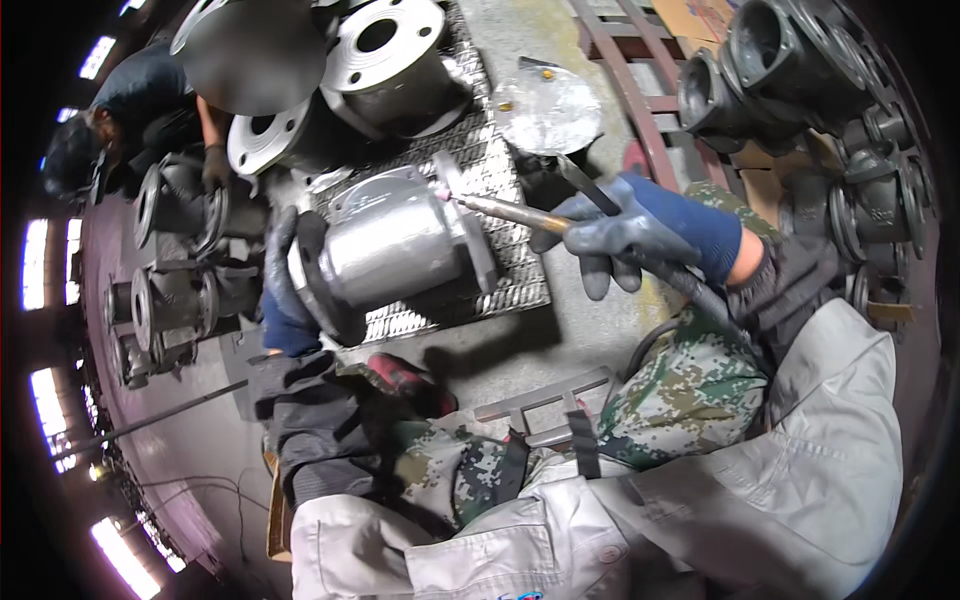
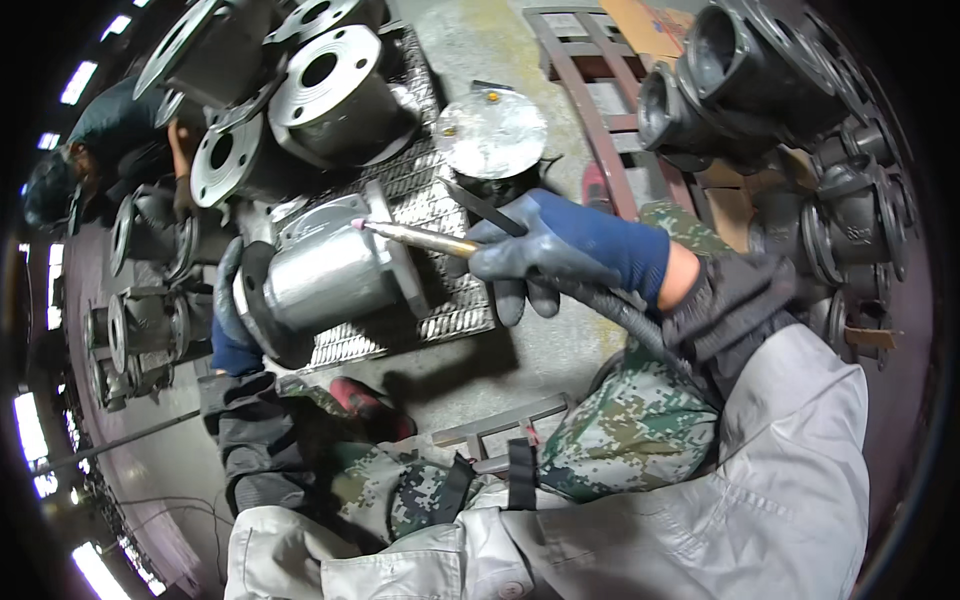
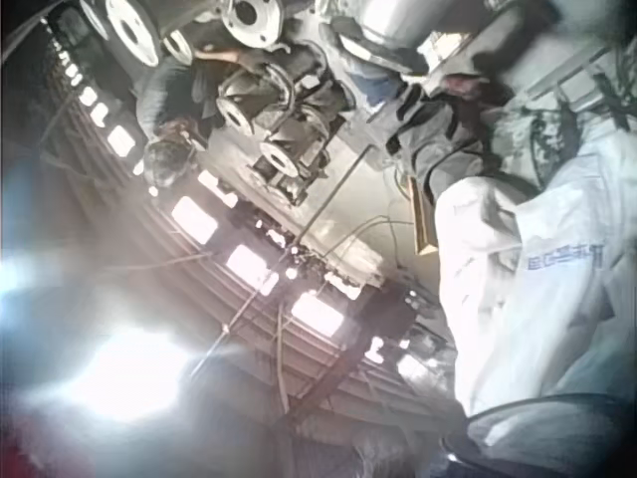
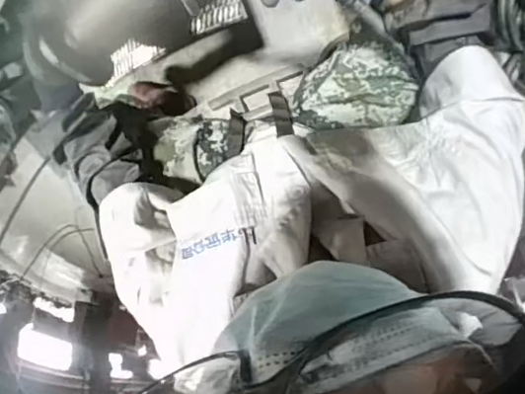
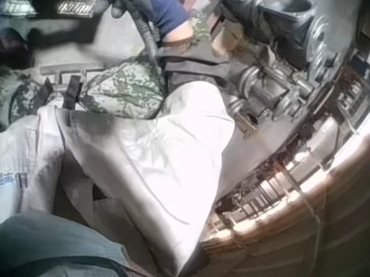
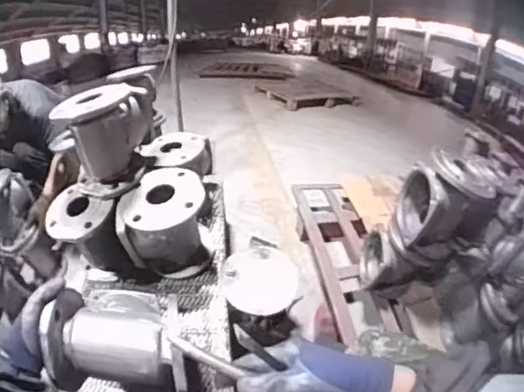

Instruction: Deburring and inspecting metal valve body castings using a pneumatic grinder and a hand file on an industrial floor.

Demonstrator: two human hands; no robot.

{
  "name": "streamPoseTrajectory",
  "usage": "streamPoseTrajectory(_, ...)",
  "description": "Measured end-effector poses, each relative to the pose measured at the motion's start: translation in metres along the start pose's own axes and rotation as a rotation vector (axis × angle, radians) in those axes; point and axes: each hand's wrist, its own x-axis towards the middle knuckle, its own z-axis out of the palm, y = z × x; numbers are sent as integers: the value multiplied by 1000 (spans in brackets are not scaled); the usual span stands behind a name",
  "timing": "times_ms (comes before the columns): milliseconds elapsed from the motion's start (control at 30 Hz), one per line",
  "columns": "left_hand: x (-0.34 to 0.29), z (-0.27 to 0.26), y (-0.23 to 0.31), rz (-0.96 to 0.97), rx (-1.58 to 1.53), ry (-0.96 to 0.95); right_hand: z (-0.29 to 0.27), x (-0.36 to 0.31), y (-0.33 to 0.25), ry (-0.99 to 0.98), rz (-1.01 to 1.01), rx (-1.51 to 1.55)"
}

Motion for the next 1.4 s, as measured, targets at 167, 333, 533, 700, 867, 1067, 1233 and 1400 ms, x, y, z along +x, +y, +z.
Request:
streamPoseTrajectory(167, -20, 35, -2, -45, -185, -25, 43, 3, 10, -30, -54, 102)
streamPoseTrajectory(333, -43, 57, -19, 82, -216, 165, 103, 7, 21, -58, -80, 222)
streamPoseTrajectory(533, -49, 62, -19, 111, -185, 153, 161, 26, 38, -92, -58, 346)
streamPoseTrajectory(700, -49, 64, -25, 201, -97, 211, 200, 40, 58, 11, -93, 428)
streamPoseTrajectory(867, -36, 32, -33, 175, -185, 182, 208, 46, 59, -5, -84, 444)
streamPoseTrajectory(1067, -17, -40, -51, 362, -15, 375, 210, 55, 29, -48, -64, 545)
streamPoseTrajectory(1233, -31, 29, -39, 305, -74, 285, 225, 37, 41, 92, -36, 586)
streamPoseTrajectory(1400, -37, 25, -37, 280, -5, 160, 217, 45, 25, -37, -104, 475)
